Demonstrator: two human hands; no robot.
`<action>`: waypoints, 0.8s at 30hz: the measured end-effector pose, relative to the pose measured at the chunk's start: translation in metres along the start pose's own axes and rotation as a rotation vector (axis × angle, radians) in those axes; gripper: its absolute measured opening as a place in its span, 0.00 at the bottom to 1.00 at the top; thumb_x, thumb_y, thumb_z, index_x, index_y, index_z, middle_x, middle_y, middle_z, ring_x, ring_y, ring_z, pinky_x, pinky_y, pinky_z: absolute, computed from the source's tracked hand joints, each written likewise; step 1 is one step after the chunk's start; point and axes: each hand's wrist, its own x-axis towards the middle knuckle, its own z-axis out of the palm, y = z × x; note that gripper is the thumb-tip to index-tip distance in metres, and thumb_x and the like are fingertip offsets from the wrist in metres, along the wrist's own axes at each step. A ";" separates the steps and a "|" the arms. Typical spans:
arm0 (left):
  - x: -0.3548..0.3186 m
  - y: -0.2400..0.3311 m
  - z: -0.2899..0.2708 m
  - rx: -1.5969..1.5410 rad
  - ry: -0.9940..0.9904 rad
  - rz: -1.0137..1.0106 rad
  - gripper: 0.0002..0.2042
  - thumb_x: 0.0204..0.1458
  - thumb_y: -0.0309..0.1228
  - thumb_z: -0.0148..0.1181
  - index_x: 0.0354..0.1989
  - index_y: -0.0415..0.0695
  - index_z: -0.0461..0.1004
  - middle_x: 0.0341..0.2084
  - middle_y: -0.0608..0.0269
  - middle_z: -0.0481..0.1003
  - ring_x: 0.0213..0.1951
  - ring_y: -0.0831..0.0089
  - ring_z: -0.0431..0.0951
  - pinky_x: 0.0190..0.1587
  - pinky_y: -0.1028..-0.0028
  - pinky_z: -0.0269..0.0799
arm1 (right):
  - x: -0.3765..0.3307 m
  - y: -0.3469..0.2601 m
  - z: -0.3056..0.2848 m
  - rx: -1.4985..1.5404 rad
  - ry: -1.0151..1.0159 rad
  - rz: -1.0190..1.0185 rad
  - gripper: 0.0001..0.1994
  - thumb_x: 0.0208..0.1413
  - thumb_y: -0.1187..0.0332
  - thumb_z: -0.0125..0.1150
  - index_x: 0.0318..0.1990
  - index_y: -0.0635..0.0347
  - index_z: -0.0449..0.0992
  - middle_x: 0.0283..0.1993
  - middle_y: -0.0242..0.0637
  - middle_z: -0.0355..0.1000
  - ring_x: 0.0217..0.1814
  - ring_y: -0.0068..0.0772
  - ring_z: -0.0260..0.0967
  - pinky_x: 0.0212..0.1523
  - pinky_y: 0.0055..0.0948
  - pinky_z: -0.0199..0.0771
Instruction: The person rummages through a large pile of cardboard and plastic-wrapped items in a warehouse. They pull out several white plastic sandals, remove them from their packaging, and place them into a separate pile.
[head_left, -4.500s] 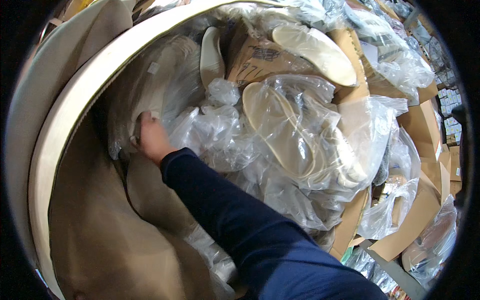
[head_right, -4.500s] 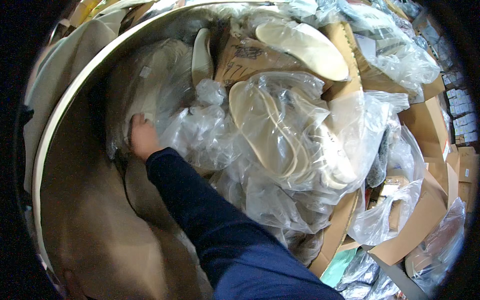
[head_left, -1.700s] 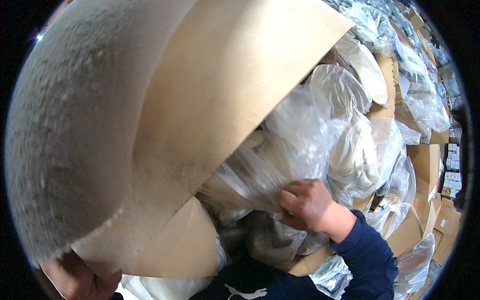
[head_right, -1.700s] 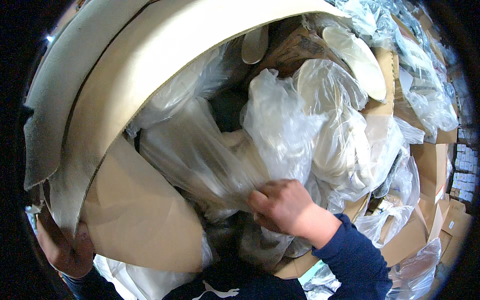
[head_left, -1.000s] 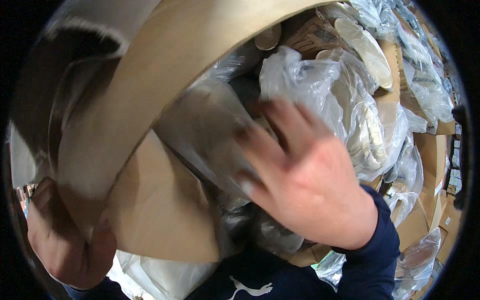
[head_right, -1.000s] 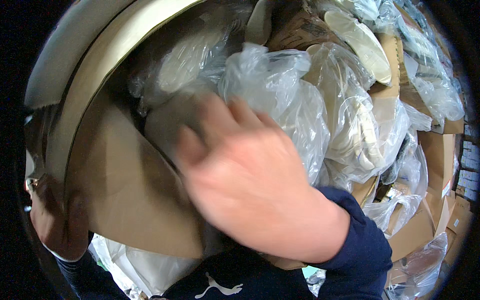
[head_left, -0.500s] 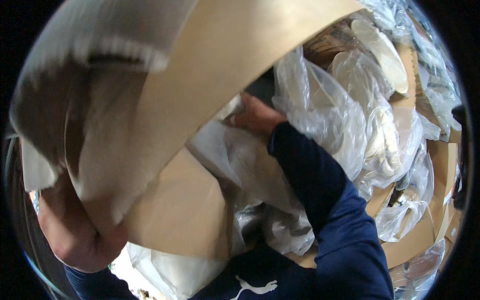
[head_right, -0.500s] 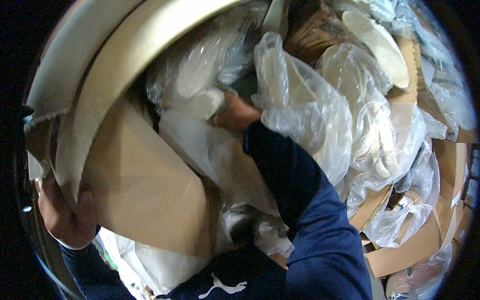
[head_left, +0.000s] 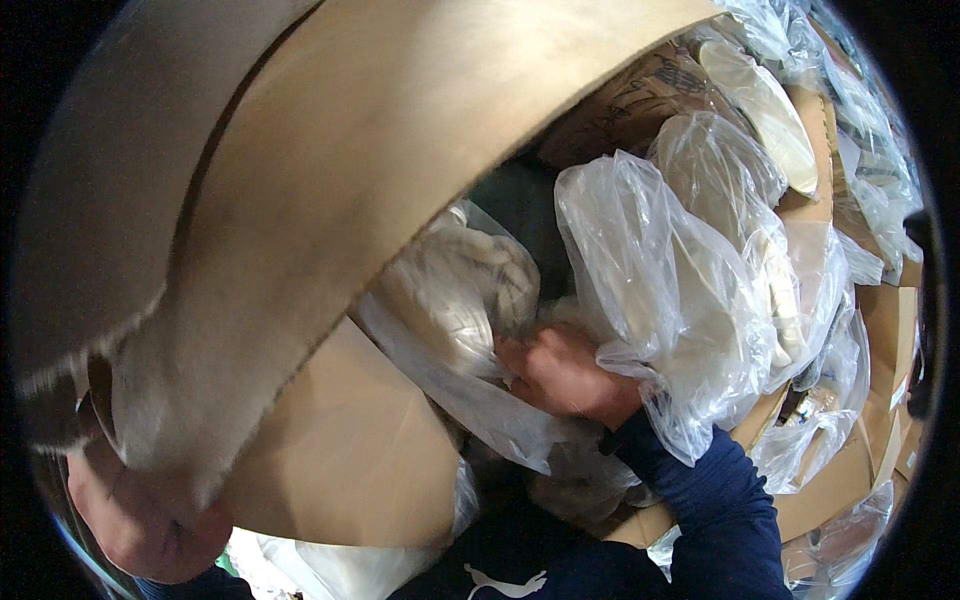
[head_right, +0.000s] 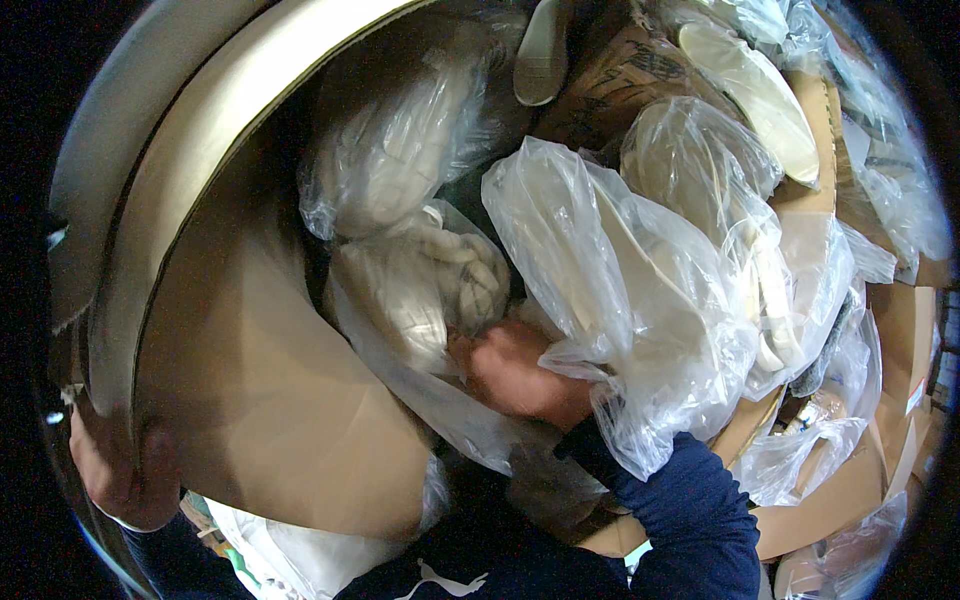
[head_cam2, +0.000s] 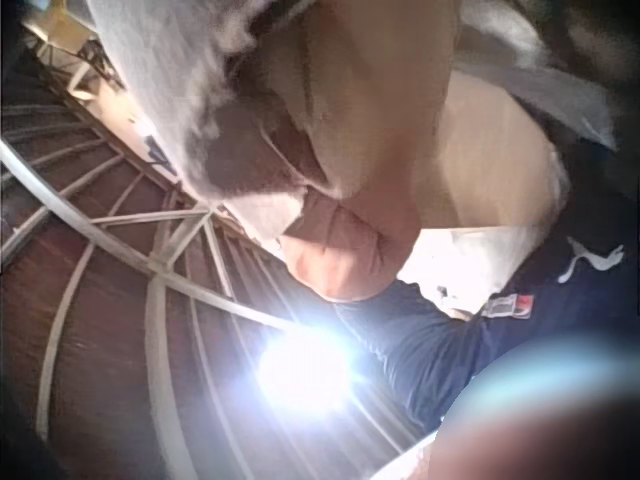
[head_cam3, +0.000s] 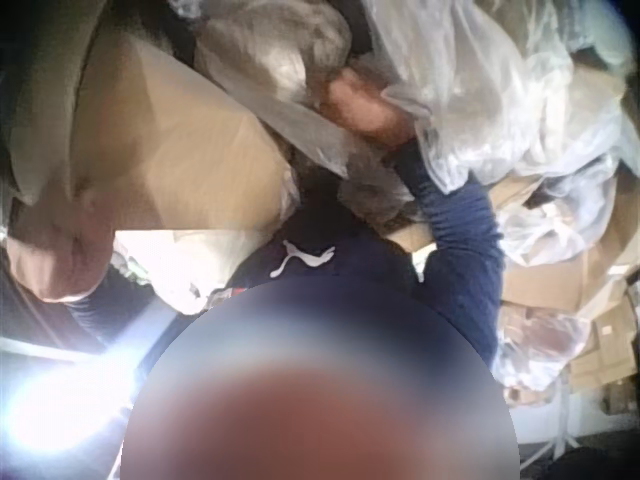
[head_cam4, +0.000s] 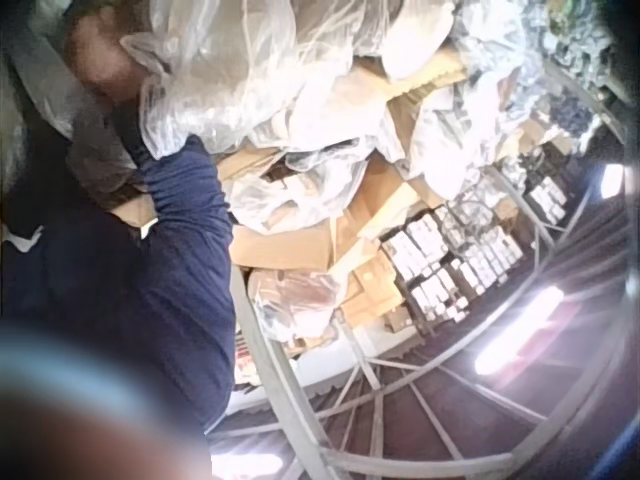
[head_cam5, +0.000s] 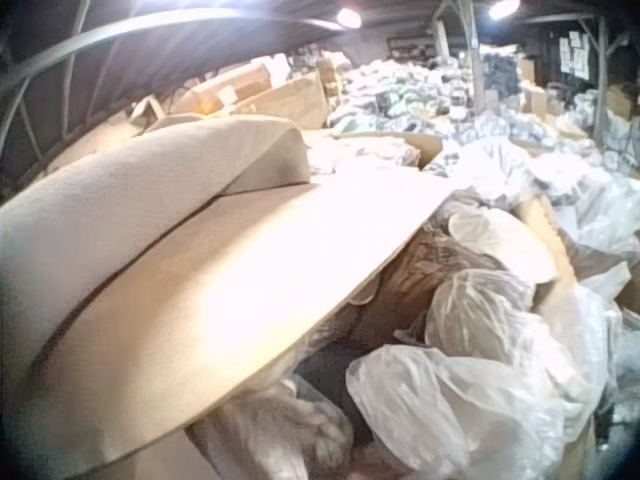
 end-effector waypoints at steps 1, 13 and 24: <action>-0.001 0.004 0.001 0.015 0.009 -0.045 0.20 0.54 0.28 0.58 0.53 0.27 0.71 0.47 0.32 0.74 0.42 0.45 0.78 0.44 0.57 0.73 | 0.000 0.001 0.000 -0.018 0.015 -0.036 0.18 0.48 0.66 0.64 0.45 0.65 0.74 0.25 0.53 0.74 0.30 0.56 0.76 0.33 0.49 0.77; -0.009 0.018 -0.003 0.031 -0.020 -0.190 0.22 0.58 0.33 0.57 0.55 0.27 0.68 0.50 0.25 0.71 0.44 0.38 0.77 0.44 0.53 0.72 | 0.004 0.008 0.000 0.004 0.049 0.047 0.15 0.48 0.65 0.64 0.41 0.65 0.73 0.23 0.54 0.73 0.29 0.58 0.75 0.33 0.50 0.77; 0.001 0.022 0.008 0.069 0.029 -0.162 0.20 0.53 0.25 0.58 0.49 0.19 0.69 0.52 0.22 0.69 0.43 0.35 0.76 0.44 0.52 0.71 | -0.051 -0.077 -0.119 -0.208 0.529 -0.208 0.29 0.50 0.64 0.67 0.60 0.65 0.70 0.56 0.59 0.69 0.58 0.55 0.69 0.59 0.42 0.70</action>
